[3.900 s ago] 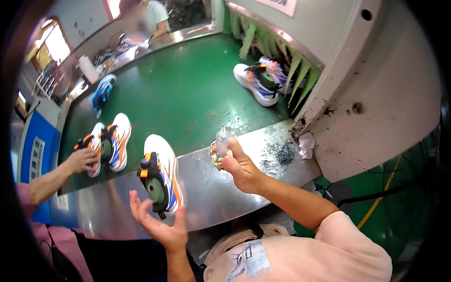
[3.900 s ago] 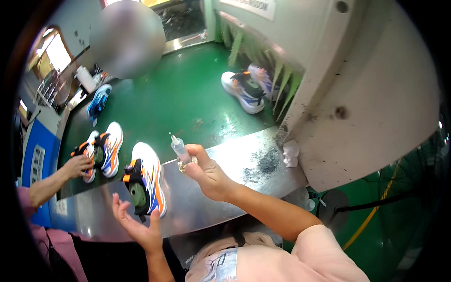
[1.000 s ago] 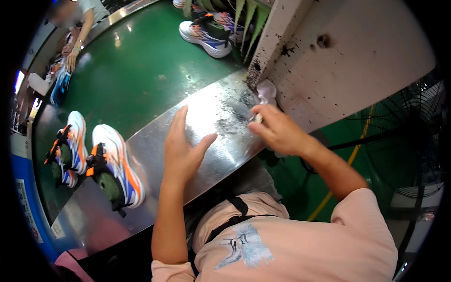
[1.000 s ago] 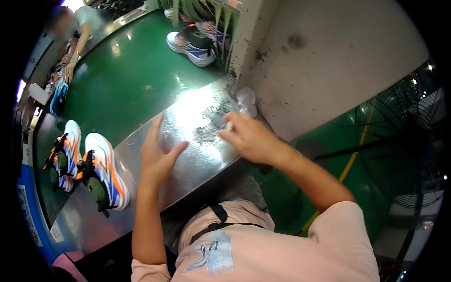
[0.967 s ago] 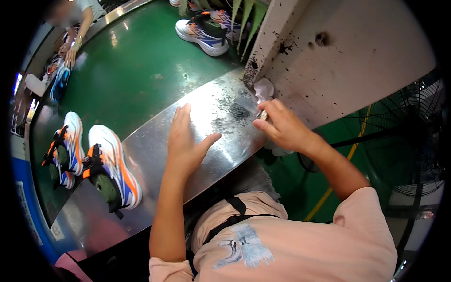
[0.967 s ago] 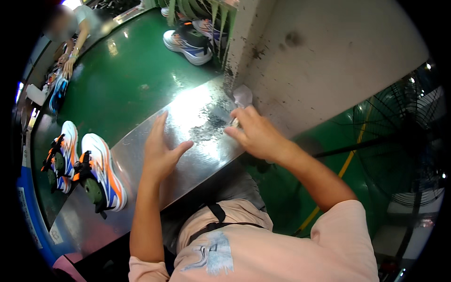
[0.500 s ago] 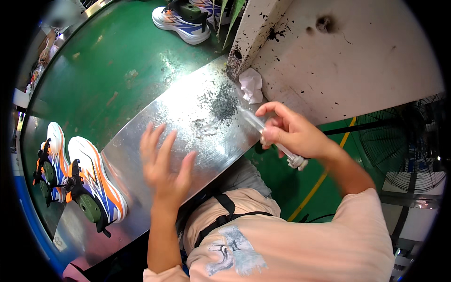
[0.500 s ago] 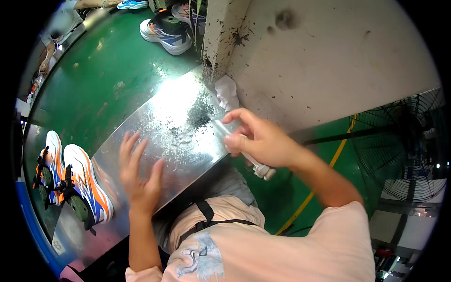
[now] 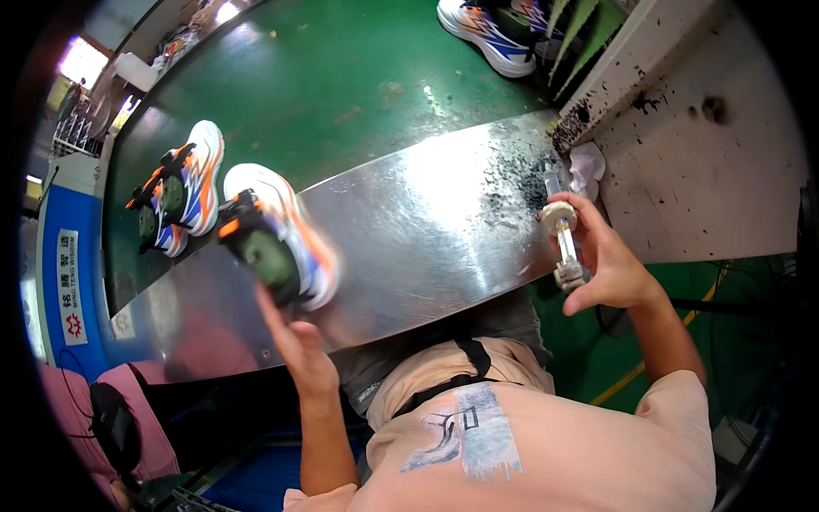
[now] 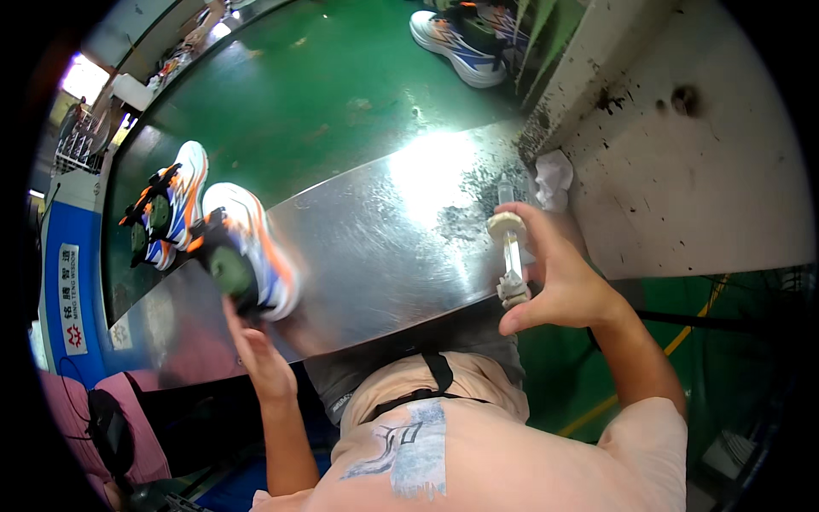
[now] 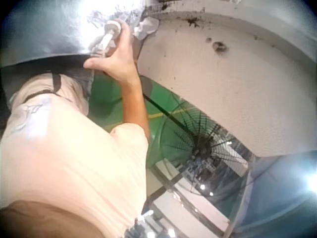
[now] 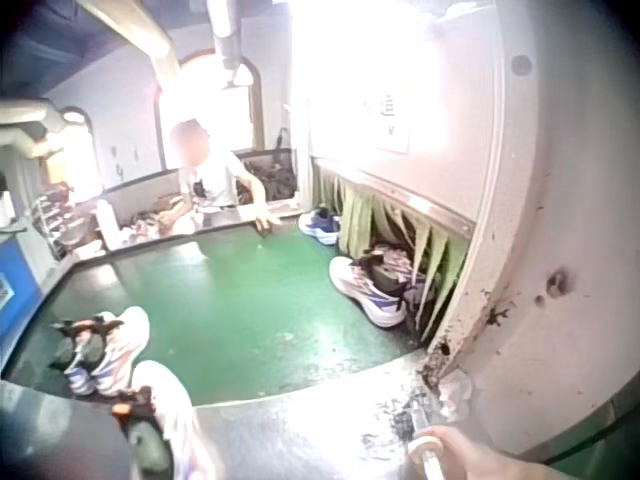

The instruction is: The person applies liquid from a syringe-style tool to the side seams of several shoes on a conveyor belt and rubs the liquid into the material by hand.

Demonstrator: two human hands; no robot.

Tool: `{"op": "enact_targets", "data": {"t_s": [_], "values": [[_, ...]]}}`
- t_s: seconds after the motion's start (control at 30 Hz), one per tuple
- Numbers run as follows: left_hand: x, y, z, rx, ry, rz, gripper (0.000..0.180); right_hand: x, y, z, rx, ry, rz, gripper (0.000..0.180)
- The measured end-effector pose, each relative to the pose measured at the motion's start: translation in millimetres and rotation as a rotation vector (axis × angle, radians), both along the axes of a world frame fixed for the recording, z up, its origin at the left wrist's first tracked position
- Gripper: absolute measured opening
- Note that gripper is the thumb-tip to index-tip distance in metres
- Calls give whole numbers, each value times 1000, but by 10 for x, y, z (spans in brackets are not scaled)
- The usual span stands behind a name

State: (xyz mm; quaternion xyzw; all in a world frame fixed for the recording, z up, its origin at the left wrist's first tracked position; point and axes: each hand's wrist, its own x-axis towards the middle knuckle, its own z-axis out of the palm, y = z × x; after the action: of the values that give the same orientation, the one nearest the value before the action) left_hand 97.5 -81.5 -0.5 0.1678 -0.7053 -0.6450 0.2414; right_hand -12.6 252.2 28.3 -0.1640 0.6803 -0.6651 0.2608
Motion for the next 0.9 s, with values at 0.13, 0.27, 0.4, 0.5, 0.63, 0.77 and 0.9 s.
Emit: {"op": "enact_targets", "data": {"t_s": [0.13, 0.27, 0.4, 0.5, 0.63, 0.77, 0.9], "values": [[-211, 15, 396, -468, 58, -539, 66, -62, 102, -81, 366, 124, 65, 97], [-680, -606, 993, -1010, 111, -449, 64, 44, -10, 60, 308, -18, 218, 97], [-1154, -583, 1181, -1258, -183, -739, 93, 139, 136, 201, -199, -369, 38, 110], [-1358, -500, 1101, -1162, -310, -816, 81, 103, 166, 238, -562, -455, -31, 121], [-1351, -459, 1120, -1233, -328, -798, 67, -7, 167, 20, -585, -443, -72, 109], [-1281, -469, 1006, -1226, -217, -732, 57, -59, 196, -76, -585, -425, -84, 91], [-1137, -430, 918, -1183, -85, -744, 50, -93, 98, 14, -566, -421, -61, 84]]}}
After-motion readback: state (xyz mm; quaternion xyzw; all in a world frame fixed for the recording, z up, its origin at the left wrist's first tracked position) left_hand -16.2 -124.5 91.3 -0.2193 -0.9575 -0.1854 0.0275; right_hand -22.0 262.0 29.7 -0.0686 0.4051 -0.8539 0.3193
